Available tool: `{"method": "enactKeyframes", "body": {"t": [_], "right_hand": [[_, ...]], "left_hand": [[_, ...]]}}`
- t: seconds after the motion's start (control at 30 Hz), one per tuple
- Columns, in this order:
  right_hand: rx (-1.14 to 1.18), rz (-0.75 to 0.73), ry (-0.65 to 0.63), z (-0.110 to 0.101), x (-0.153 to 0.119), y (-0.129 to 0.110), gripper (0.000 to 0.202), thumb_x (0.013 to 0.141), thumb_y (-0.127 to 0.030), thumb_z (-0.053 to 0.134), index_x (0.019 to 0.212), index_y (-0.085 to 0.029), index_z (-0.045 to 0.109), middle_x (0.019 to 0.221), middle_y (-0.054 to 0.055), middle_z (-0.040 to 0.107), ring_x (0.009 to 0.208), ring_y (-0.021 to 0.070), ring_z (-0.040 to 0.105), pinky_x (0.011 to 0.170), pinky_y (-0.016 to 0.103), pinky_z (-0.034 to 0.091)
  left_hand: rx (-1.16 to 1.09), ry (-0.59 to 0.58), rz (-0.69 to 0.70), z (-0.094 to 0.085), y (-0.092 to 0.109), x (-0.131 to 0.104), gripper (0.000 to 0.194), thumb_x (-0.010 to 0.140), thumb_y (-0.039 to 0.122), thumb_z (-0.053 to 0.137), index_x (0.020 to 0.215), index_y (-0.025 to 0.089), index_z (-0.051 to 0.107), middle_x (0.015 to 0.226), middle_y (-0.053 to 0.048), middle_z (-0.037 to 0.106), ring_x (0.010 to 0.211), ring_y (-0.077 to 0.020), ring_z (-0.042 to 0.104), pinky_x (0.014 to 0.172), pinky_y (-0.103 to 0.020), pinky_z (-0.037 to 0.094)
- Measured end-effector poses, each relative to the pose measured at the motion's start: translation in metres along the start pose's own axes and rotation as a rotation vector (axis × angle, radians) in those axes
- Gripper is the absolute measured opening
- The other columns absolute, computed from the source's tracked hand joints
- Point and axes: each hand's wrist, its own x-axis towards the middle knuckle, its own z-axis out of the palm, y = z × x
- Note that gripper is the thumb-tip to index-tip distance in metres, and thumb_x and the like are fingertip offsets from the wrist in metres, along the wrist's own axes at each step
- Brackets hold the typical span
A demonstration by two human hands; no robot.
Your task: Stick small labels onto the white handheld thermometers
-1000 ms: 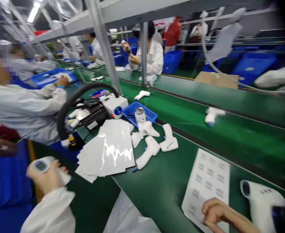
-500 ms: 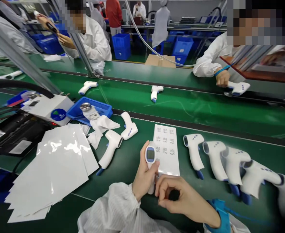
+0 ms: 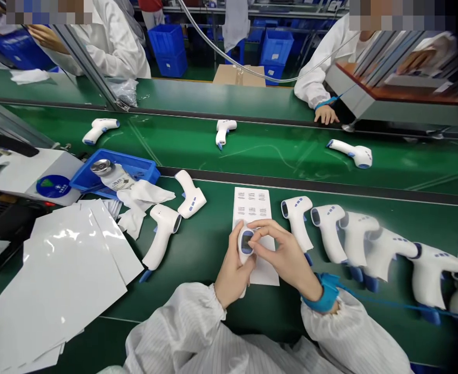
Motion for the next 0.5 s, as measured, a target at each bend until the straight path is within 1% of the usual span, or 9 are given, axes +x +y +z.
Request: {"method": "enactKeyframes", "body": {"t": [0.1,0.17,0.33,0.4,0.5], "right_hand": [[0.022,-0.004,0.009,0.002,0.005,0.000,0.007,0.082,-0.017,0.062,0.079,-0.023,0.062,0.108,0.004,0.065,0.107,0.0209,0.060,0.097,0.039,0.045],[0.026,-0.001,0.010,0.002,0.007,-0.001,0.006,0.082,-0.018,0.062,0.079,-0.023,0.063,0.107,0.004,0.066,0.105,0.0210,0.060,0.095,0.038,0.046],[0.034,0.000,-0.002,0.000,0.010,-0.002,0.005,0.082,-0.019,0.062,0.078,-0.023,0.063,0.106,0.004,0.067,0.103,0.0205,0.062,0.095,0.038,0.047],[0.029,-0.005,-0.006,-0.001,0.011,-0.002,0.005,0.082,-0.020,0.062,0.078,-0.022,0.063,0.105,0.004,0.067,0.102,0.0209,0.062,0.094,0.039,0.048],[0.028,-0.017,-0.014,-0.003,0.014,-0.003,0.005,0.082,-0.022,0.063,0.078,-0.022,0.063,0.103,0.005,0.068,0.101,0.0217,0.063,0.094,0.040,0.048]], "left_hand": [[-0.046,-0.021,-0.070,0.000,0.003,0.000,0.069,0.091,0.036,0.051,0.147,0.043,0.012,0.149,-0.008,0.033,0.053,-0.0074,0.053,0.043,-0.026,0.048],[-0.063,-0.021,-0.079,0.001,0.005,0.000,0.067,0.091,0.033,0.050,0.146,0.044,0.014,0.151,-0.007,0.031,0.047,-0.0035,0.047,0.039,-0.024,0.045],[-0.048,-0.011,-0.045,0.000,0.005,0.000,0.066,0.090,0.029,0.051,0.145,0.042,0.017,0.156,-0.007,0.021,0.053,-0.0049,0.051,0.042,-0.024,0.048],[-0.039,-0.018,-0.047,0.000,0.004,0.000,0.068,0.089,0.028,0.051,0.146,0.041,0.015,0.155,-0.008,0.021,0.054,-0.0056,0.052,0.042,-0.024,0.048],[-0.021,-0.011,-0.038,0.000,0.004,0.000,0.070,0.089,0.028,0.051,0.147,0.038,0.014,0.154,-0.008,0.023,0.065,-0.0100,0.058,0.045,-0.023,0.050]]}}
